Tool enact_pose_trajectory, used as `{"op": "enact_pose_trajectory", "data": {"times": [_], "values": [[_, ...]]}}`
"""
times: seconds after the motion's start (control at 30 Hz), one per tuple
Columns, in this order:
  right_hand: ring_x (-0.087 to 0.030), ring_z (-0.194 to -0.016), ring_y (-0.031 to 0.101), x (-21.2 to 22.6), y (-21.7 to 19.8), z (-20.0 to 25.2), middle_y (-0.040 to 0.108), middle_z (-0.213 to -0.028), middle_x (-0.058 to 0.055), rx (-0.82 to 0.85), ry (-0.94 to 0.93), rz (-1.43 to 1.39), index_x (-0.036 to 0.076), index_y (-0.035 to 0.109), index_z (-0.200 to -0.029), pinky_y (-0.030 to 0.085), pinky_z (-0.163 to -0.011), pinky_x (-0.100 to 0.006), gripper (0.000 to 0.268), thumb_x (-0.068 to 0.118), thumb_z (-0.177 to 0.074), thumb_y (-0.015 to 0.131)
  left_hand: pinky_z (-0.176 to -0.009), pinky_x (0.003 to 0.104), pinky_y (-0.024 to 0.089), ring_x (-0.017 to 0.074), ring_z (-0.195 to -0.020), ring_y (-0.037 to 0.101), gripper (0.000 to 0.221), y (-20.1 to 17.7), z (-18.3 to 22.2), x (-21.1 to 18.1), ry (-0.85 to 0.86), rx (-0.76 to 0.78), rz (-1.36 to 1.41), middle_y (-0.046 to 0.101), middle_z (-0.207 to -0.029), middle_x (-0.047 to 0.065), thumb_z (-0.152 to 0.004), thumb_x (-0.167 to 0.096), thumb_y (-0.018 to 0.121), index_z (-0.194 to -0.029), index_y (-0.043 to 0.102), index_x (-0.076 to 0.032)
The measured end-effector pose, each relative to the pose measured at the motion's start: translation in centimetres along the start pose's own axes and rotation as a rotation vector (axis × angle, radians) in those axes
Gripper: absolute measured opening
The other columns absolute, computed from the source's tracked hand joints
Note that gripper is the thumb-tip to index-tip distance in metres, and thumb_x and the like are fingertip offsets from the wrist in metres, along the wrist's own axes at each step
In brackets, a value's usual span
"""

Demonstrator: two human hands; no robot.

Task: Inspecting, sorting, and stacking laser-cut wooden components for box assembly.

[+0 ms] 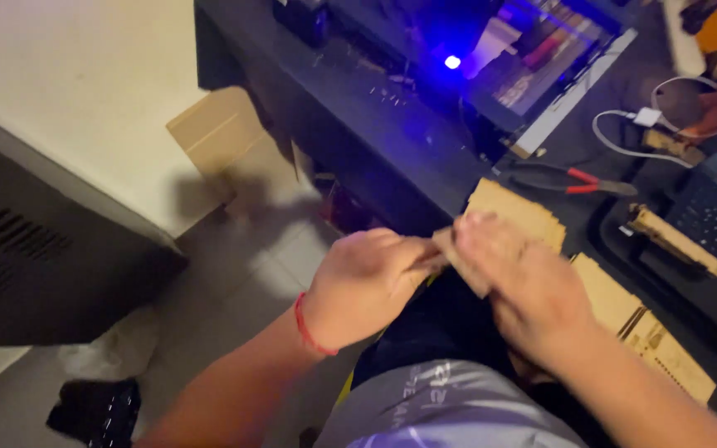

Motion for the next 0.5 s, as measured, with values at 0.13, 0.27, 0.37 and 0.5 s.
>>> {"op": "enact_pose_trajectory", "data": {"times": [0.13, 0.27, 0.37, 0.5], "values": [[-0.036, -0.127, 0.062, 0.4, 1.2, -2.3, 0.061, -0.135, -0.021, -0.001, 0.052, -0.087, -0.001, 0.056, -0.131, 0.047, -0.115, -0.046, 0.04, -0.01, -0.097, 0.037, -0.069, 0.045, 0.046, 0.0305, -0.077, 0.065, 0.023, 0.2, 1.1, 2.1, -0.162, 0.069, 0.063, 0.071, -0.082, 0.007, -0.095, -0.033, 0.055, -0.105, 0.07, -0.021], [-0.039, -0.124, 0.066, 2.7, 2.1, -5.2, 0.061, -0.134, -0.023, 0.042, -0.036, -0.172, -0.001, 0.051, -0.134, 0.054, -0.109, -0.047, 0.041, -0.009, -0.098, 0.035, -0.066, 0.052, 0.043, 0.0385, -0.072, 0.063, 0.041, -0.4, 2.6, 3.5, -0.156, 0.067, 0.027, 0.067, -0.075, 0.017, -0.097, -0.038, 0.055, -0.076, 0.064, -0.004], [-0.028, -0.121, 0.067, -1.2, 3.3, -2.9, 0.063, -0.137, -0.013, 0.147, 0.086, -0.157, 0.005, 0.054, -0.137, 0.053, -0.105, -0.035, 0.042, -0.002, -0.101, 0.033, -0.066, 0.039, 0.048, 0.0273, -0.074, 0.067, 0.033, -1.9, 3.1, 4.1, -0.241, 0.135, 0.189, 0.073, -0.082, 0.006, -0.097, -0.038, 0.05, -0.094, 0.07, -0.012], [-0.023, -0.113, 0.072, 1.2, 4.1, -4.1, 0.064, -0.137, -0.012, 0.098, 0.117, -0.103, 0.01, 0.054, -0.137, 0.057, -0.089, -0.032, 0.039, 0.001, -0.1, 0.047, -0.069, 0.038, 0.047, 0.0237, -0.073, 0.068, 0.037, -2.6, 2.9, 3.8, -0.287, 0.215, 0.308, 0.074, -0.084, 0.007, -0.097, -0.041, 0.045, -0.086, 0.066, -0.012]]}}
Point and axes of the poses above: each hand's wrist, its own z-axis away from the middle knuckle, its own y-axis out of the palm, x = y × z, the point moved 3 cm from there along -z, towards the middle knuckle
